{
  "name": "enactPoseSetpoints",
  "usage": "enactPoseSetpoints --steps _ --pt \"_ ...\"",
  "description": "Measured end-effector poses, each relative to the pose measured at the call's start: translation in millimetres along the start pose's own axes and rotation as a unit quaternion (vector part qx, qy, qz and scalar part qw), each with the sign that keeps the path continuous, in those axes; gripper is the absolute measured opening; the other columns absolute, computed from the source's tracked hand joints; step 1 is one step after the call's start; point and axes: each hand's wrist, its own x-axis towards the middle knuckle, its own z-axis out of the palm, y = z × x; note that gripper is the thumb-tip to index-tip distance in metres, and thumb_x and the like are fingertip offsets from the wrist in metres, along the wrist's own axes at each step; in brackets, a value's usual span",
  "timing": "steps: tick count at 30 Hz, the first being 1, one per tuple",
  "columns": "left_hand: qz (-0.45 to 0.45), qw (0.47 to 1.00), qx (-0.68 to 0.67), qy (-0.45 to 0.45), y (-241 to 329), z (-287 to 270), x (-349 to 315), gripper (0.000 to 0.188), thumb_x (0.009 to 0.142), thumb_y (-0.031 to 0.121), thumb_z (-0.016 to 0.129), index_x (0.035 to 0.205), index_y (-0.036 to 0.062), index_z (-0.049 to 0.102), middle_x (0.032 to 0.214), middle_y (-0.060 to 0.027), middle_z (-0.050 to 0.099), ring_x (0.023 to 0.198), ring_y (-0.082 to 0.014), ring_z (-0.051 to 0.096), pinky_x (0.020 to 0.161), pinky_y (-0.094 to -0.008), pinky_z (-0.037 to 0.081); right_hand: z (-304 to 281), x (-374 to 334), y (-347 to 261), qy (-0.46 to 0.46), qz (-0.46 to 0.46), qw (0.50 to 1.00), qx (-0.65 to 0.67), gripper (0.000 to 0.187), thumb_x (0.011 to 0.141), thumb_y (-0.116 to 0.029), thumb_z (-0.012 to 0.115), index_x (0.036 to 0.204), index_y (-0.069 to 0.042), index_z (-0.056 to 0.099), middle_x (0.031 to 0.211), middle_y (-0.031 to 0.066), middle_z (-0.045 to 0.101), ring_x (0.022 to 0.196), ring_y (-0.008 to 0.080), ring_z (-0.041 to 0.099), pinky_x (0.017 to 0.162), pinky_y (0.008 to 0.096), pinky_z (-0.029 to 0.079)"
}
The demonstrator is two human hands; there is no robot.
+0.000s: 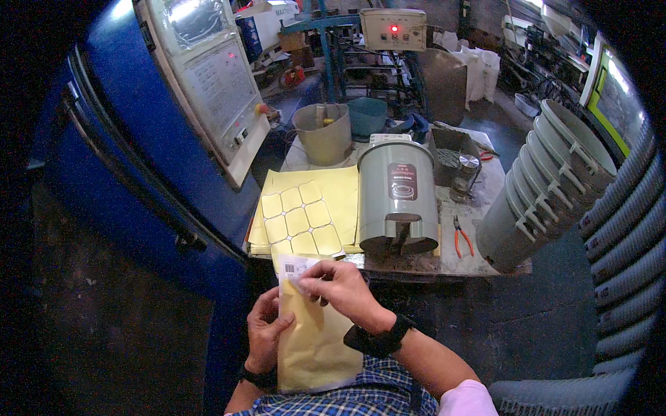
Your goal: The person retrieves gray plastic buckets from a molding machine, trims excess plastic with pliers and a utility knife, applies a printed label to each bucket, and stacks the finished buckets. The process is repeated for multiple buckets.
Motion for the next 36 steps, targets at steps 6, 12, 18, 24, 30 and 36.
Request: enactPoseSetpoints --steps 6,12,18,24,30,36 --pt "0.054 0.993 0.043 0.1 -41.6 -51.7 75.7 0.035 0.082 -0.002 0.058 0.116 -0.0004 0.05 0.099 -0.0066 0.06 0.088 -0.0145 0.058 0.079 -0.0274 0.047 -53.4 -3.5 25.3 0.213 0.056 0.883 0.414 0.013 0.092 -0.008 0.052 0.104 -0.002 0.053 0.097 0.0095 0.063 0.089 0.0172 0.063 0.075 0.0272 0.053" --pt "0.025 0.978 -0.054 0.202 -135.4 -128.0 240.7 0.046 0.088 0.001 0.052 0.13 -0.0041 0.034 0.12 -0.0154 0.051 0.104 -0.0223 0.053 0.089 -0.0327 0.044 -92.0 -36.7 84.3 0.242 0.026 0.86 0.449 0.018 0.093 -0.005 0.048 0.11 0.0 0.052 0.11 0.0132 0.058 0.104 0.0213 0.059 0.088 0.0278 0.051" --pt "0.093 0.932 0.314 0.159 -171.0 -46.4 253.4 0.081 0.07 0.01 0.076 0.135 -0.0058 0.03 0.138 -0.0232 0.035 0.127 -0.0317 0.035 0.106 -0.0351 0.028 -131.8 -41.0 170.2 0.37 0.046 0.665 0.647 0.027 0.095 -0.002 0.038 0.12 0.003 0.046 0.12 0.0179 0.053 0.111 0.0265 0.055 0.094 0.0295 0.049" --pt "0.288 0.825 0.465 -0.144 -151.3 94.8 189.0 0.088 0.062 0.015 0.076 0.139 0.0211 0.034 0.141 -0.0144 0.032 0.129 -0.031 0.033 0.105 -0.045 0.029 -178.8 28.9 258.4 0.497 -0.06 0.73 0.466 0.022 0.089 -0.004 0.05 0.107 0.006 0.056 0.106 0.0124 0.062 0.098 0.0225 0.06 0.084 0.0286 0.049" --pt "0.389 0.754 0.526 -0.062 -152.2 120.9 211.1 0.061 0.069 -0.004 0.057 0.122 0.0258 0.056 0.128 -0.0033 0.049 0.117 -0.0247 0.046 0.095 -0.041 0.037 -167.7 57.5 215.2 0.504 -0.084 0.843 0.17 0.022 0.083 -0.003 0.051 0.103 -0.002 0.059 0.1 0.0099 0.064 0.092 0.0238 0.06 0.081 0.0336 0.047" --pt "0.348 0.795 0.468 -0.167 -137.2 105.1 207.0 0.048 0.074 0.013 0.062 0.121 0.0196 0.057 0.126 -0.0076 0.05 0.117 -0.0283 0.045 0.098 -0.044 0.034 -143.5 11.6 160.9 0.39 -0.046 0.841 0.372 0.034 0.078 -0.001 0.044 0.112 -0.006 0.049 0.109 0.0092 0.056 0.099 0.0216 0.052 0.083 0.0333 0.042"
